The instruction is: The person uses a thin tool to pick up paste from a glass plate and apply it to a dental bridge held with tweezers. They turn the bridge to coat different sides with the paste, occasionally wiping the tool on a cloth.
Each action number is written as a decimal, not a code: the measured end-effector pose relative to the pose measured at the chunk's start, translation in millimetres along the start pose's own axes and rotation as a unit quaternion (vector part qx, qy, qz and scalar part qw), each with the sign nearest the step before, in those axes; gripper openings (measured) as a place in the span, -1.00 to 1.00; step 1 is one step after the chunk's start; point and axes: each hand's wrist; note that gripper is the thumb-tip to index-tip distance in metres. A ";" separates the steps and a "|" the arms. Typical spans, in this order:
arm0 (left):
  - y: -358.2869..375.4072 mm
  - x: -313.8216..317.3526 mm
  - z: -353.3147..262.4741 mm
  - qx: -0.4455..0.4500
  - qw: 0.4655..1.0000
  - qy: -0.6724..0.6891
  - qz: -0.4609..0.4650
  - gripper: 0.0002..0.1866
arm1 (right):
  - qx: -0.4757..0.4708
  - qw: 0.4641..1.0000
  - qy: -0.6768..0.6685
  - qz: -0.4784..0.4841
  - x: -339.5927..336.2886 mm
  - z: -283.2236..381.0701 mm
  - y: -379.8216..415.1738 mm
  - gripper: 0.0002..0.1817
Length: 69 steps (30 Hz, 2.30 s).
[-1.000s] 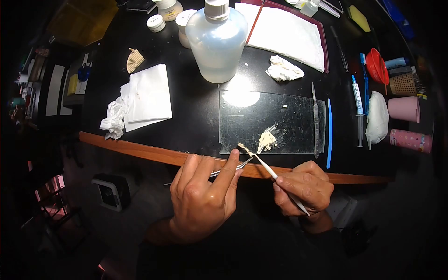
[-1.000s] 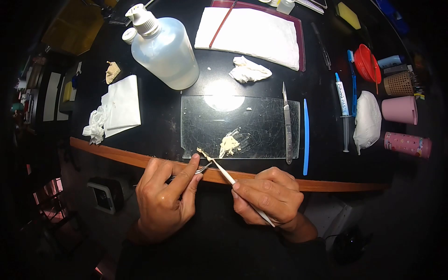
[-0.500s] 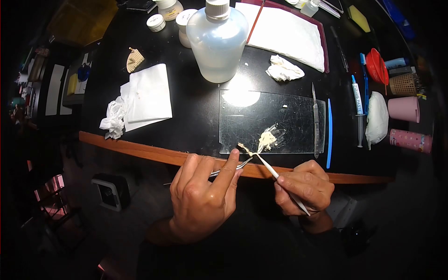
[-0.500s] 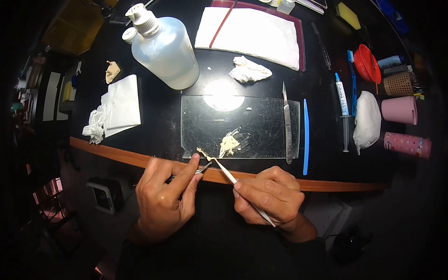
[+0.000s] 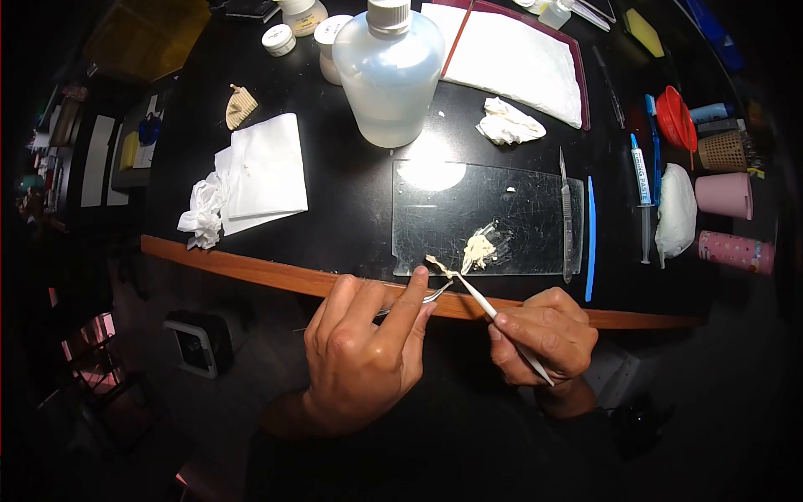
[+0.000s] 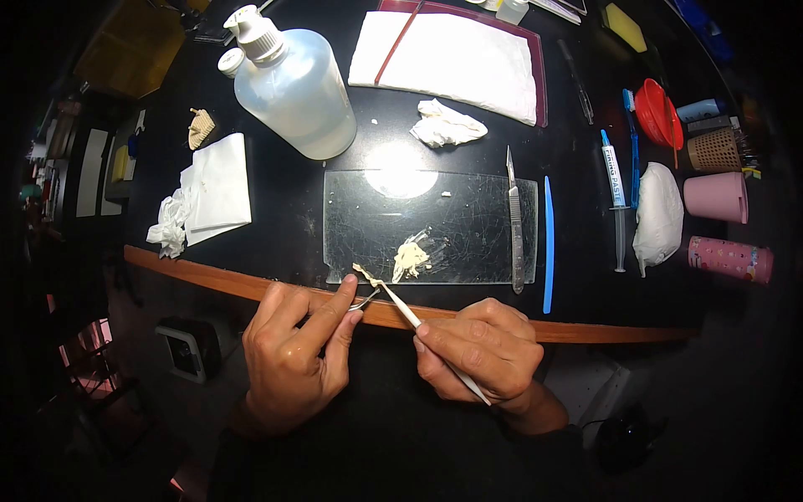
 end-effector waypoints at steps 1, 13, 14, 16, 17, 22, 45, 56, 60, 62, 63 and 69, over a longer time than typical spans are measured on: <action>0.0 -0.1 0.0 -0.001 1.000 0.001 0.001 -0.67 | 0.001 1.000 0.001 -0.006 0.3 -0.1 -0.2 -0.72; 0.1 0.3 0.4 -0.003 1.000 0.001 0.000 -0.68 | 0.000 1.000 -0.006 -0.010 1.4 -0.3 -1.0 -0.75; 0.1 -0.1 0.4 -0.003 1.000 0.001 0.002 -0.68 | -0.002 1.000 -0.007 -0.007 0.7 -0.2 -0.9 -0.76; 0.4 -0.3 0.2 -0.004 1.000 0.001 0.003 -0.68 | -0.003 1.000 -0.007 -0.004 0.0 0.0 -0.6 -0.76; 0.4 -0.3 0.1 -0.004 1.000 0.001 0.003 -0.68 | -0.002 1.000 -0.005 -0.005 -0.2 0.0 -0.6 -0.76; 2.1 2.0 3.2 0.007 1.000 -0.013 0.000 -0.66 | 0.022 0.997 0.064 -0.036 -3.6 2.8 3.2 -0.72; 4.1 4.9 5.4 0.022 1.000 -0.021 -0.007 -0.64 | -0.003 1.000 0.001 0.000 -3.0 0.2 4.7 -0.73; 2.8 1.5 2.0 0.009 1.000 -0.010 0.002 -0.60 | -0.008 1.000 0.019 0.018 -3.4 0.0 4.8 -0.73; 3.4 2.9 3.1 0.012 1.000 -0.007 -0.006 -0.58 | -0.006 1.000 0.023 0.017 -3.9 0.3 4.3 -0.73; 3.5 1.7 2.1 0.010 1.000 -0.011 0.000 -0.57 | -0.006 1.000 0.022 0.018 -3.8 0.6 4.6 -0.73; 3.6 1.2 1.9 0.008 1.000 -0.013 0.003 -0.56 | -0.007 1.000 0.020 0.020 -3.2 0.5 5.1 -0.73; 5.6 3.1 1.9 0.008 1.000 -0.018 -0.003 -0.55 | 0.003 1.000 0.006 0.014 -3.1 1.1 4.3 -0.72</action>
Point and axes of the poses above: each hand's wrist, its own y-axis away from the middle knuckle, its own x-axis out of the palm, z = x × y, and after that the axes turned 9 degrees about -y, right-handed
